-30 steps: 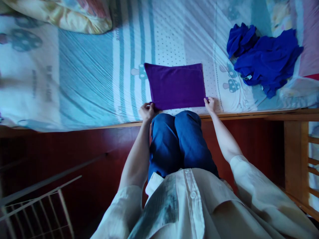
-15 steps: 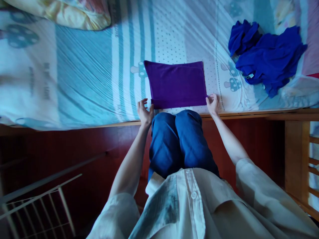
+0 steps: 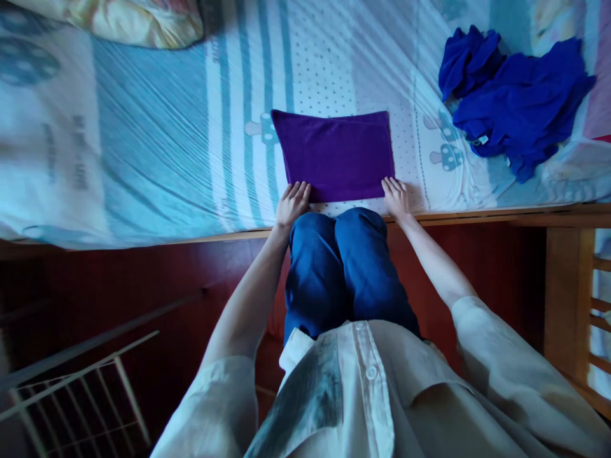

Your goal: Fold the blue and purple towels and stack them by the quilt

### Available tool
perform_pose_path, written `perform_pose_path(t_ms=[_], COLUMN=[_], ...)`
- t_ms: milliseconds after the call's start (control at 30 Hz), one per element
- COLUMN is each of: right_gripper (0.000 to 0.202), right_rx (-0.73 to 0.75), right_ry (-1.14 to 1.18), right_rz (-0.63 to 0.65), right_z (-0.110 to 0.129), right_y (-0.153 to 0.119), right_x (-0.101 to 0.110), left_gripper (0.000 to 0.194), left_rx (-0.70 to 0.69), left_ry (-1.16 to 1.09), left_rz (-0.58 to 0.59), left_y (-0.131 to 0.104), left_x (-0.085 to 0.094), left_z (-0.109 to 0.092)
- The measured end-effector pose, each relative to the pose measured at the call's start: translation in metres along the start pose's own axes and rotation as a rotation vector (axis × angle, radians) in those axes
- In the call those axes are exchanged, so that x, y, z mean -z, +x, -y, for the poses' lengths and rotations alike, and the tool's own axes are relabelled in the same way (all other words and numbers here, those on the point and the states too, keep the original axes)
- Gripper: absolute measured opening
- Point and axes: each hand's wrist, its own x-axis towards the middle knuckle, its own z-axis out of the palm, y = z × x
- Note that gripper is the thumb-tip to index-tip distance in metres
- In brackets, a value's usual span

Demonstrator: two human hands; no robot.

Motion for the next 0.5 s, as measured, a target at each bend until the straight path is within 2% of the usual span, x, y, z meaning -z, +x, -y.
perform_pose_path(t_ms=[267,367,500], right_gripper=[0.054,0.054,0.053], right_rx=[0.0,0.005,-0.001], right_ry=[-0.081,-0.081,-0.087], right_rz=[0.027,0.043,0.09], right_z=[0.001,0.003,0.007], right_y=[0.016,0.01,-0.012], right_x=[-0.002,0.002,0.008], left_gripper=[0.055,0.054,0.053], left_rx=[0.018,0.033,0.03], left_ry=[0.013,0.028,0.036], left_rz=[0.027,0.058,0.119], left_y=[0.007,0.0,-0.022], left_x=[-0.002,0.004,0.011], left_z=[0.002,-0.004,-0.008])
